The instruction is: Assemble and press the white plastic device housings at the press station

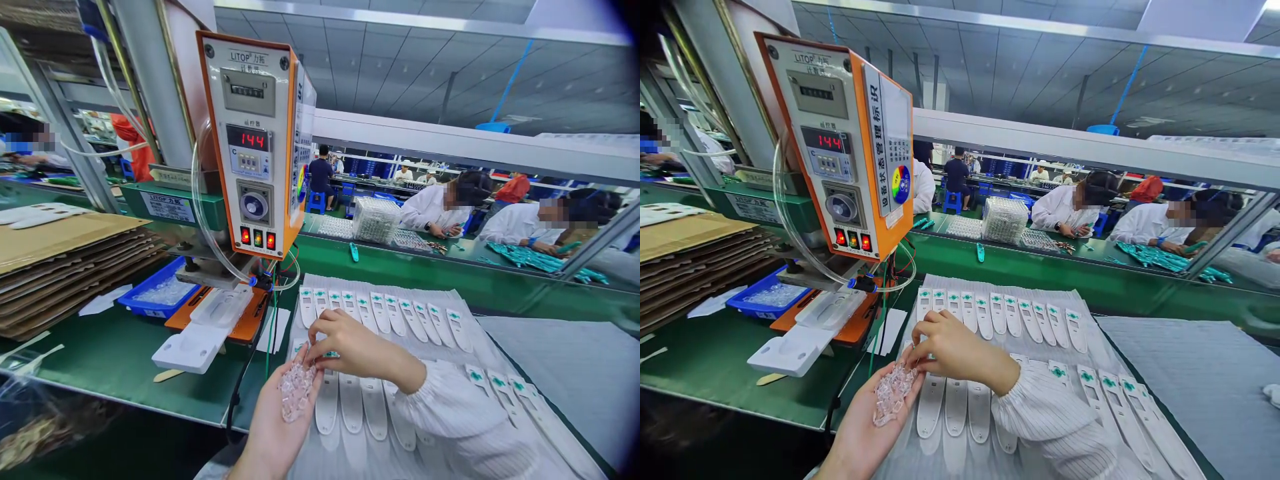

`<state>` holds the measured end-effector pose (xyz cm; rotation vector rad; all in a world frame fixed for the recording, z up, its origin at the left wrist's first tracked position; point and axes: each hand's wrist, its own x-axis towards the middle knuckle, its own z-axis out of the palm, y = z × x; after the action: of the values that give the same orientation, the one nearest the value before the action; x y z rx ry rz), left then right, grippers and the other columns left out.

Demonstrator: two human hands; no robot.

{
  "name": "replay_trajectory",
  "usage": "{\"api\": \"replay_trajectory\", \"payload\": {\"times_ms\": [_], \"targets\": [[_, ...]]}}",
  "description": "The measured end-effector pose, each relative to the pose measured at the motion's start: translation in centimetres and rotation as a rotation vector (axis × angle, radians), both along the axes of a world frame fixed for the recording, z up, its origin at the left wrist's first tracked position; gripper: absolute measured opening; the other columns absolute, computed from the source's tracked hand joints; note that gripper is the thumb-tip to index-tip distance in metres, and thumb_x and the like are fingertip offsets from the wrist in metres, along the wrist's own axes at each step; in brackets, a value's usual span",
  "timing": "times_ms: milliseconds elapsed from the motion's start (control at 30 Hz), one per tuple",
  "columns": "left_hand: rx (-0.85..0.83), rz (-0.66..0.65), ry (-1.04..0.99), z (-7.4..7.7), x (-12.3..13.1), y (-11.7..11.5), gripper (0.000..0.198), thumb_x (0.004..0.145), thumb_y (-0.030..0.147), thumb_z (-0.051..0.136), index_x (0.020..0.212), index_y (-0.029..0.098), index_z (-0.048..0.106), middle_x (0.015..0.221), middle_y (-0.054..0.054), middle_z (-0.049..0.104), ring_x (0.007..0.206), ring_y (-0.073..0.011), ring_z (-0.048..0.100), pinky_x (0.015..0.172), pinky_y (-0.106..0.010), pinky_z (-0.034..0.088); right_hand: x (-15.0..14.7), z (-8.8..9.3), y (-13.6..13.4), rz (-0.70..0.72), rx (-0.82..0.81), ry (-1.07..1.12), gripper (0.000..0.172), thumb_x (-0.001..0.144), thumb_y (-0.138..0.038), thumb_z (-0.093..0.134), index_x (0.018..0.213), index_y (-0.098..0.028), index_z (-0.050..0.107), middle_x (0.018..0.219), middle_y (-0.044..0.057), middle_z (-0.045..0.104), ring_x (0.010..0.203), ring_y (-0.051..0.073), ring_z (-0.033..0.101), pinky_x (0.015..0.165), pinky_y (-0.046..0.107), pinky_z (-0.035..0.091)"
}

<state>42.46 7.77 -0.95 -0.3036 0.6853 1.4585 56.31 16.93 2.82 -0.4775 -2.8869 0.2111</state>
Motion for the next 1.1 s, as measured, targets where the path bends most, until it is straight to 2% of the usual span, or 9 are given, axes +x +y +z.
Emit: {"api": "replay_trajectory", "payload": {"times_ms": [200, 333, 400, 467, 533, 600, 733, 900, 1100], "targets": [[0.029, -0.028, 0.011, 0.1, -0.1, -0.1, 0.035, 0.092, 0.007, 0.037, 0.119, 0.005, 0.058, 0.088, -0.013, 0.074, 0.081, -0.0229, 0.073, 0.073, -0.038, 0.063, -0.1, -1.4, 0.6, 0.063, 0.007, 0.060, 0.016, 0.090, -0.034, 0.062, 0.098, -0.029, 0.075, 0.104, 0.002, 0.065, 0.097, 0.017, 0.048, 0.084, 0.031, 0.037], [0.012, -0.030, 0.011, -0.5, -0.2, 0.0, 0.038, 0.091, 0.006, 0.040, 0.126, 0.003, 0.054, 0.094, -0.016, 0.074, 0.087, -0.0245, 0.073, 0.076, -0.039, 0.063, 0.0, -1.9, 1.2, 0.047, -0.151, 0.189, 0.014, 0.088, -0.033, 0.065, 0.094, -0.026, 0.075, 0.097, 0.002, 0.068, 0.094, 0.015, 0.053, 0.087, 0.029, 0.041], [0.002, -0.029, 0.012, -0.5, -0.2, 0.0, 0.041, 0.090, 0.006, 0.038, 0.129, 0.001, 0.051, 0.099, -0.019, 0.073, 0.094, -0.0269, 0.072, 0.076, -0.038, 0.063, 0.5, -1.8, 2.5, -0.044, -0.260, 0.257, 0.014, 0.088, -0.031, 0.065, 0.096, -0.025, 0.074, 0.093, 0.001, 0.071, 0.092, 0.013, 0.058, 0.088, 0.026, 0.045], [-0.007, -0.038, 0.012, -0.2, -0.3, 0.1, 0.043, 0.090, 0.006, 0.037, 0.131, 0.002, 0.050, 0.104, -0.021, 0.072, 0.099, -0.0288, 0.071, 0.075, -0.038, 0.063, 1.4, -1.7, 4.7, -0.185, -0.301, 0.297, 0.018, 0.092, -0.031, 0.059, 0.101, -0.022, 0.073, 0.093, 0.001, 0.072, 0.090, 0.013, 0.063, 0.087, 0.026, 0.048], [-0.021, -0.041, 0.011, 0.2, -0.2, 0.0, 0.044, 0.091, 0.007, 0.036, 0.133, 0.004, 0.050, 0.107, -0.021, 0.072, 0.100, -0.0291, 0.070, 0.073, -0.038, 0.064, 2.3, -1.7, 7.5, -0.319, -0.267, 0.301, 0.023, 0.095, -0.030, 0.052, 0.103, -0.020, 0.072, 0.097, 0.005, 0.072, 0.091, 0.014, 0.065, 0.084, 0.028, 0.050], [-0.032, -0.039, 0.004, 0.5, -0.2, -0.2, 0.045, 0.092, 0.009, 0.034, 0.134, 0.005, 0.049, 0.107, -0.020, 0.072, 0.100, -0.0285, 0.070, 0.073, -0.037, 0.064, 3.0, -2.2, 10.3, -0.438, -0.225, 0.270, 0.021, 0.094, -0.026, 0.054, 0.102, -0.018, 0.072, 0.099, 0.007, 0.072, 0.094, 0.016, 0.065, 0.085, 0.030, 0.051], [-0.033, -0.044, 0.004, 0.7, -0.3, -0.6, 0.048, 0.093, 0.010, 0.031, 0.138, 0.005, 0.045, 0.106, -0.020, 0.073, 0.101, -0.0270, 0.070, 0.076, -0.035, 0.063, 2.6, -4.3, 14.1, -0.602, -0.165, 0.143, 0.017, 0.092, -0.029, 0.059, 0.101, -0.015, 0.066, 0.100, 0.005, 0.068, 0.093, 0.015, 0.064, 0.088, 0.036, 0.052], [-0.023, -0.044, 0.058, 0.4, -0.7, -0.9, 0.049, 0.093, 0.010, 0.029, 0.139, 0.002, 0.044, 0.103, -0.022, 0.073, 0.099, -0.0281, 0.070, 0.075, -0.034, 0.063, 1.2, -6.8, 15.6, -0.696, -0.103, 0.003, 0.021, 0.093, -0.035, 0.058, 0.097, -0.015, 0.064, 0.104, 0.005, 0.066, 0.098, 0.016, 0.062, 0.091, 0.039, 0.051], [-0.044, -0.040, 0.115, 0.9, -0.6, -0.8, 0.053, 0.092, 0.006, 0.031, 0.144, 0.003, 0.036, 0.100, -0.021, 0.074, 0.089, -0.0263, 0.074, 0.068, -0.033, 0.064, 1.0, -7.2, 16.0, -0.739, -0.006, -0.075, 0.024, 0.091, -0.035, 0.060, 0.105, -0.015, 0.062, 0.117, 0.007, 0.060, 0.113, 0.021, 0.055, 0.098, 0.045, 0.046]]}}
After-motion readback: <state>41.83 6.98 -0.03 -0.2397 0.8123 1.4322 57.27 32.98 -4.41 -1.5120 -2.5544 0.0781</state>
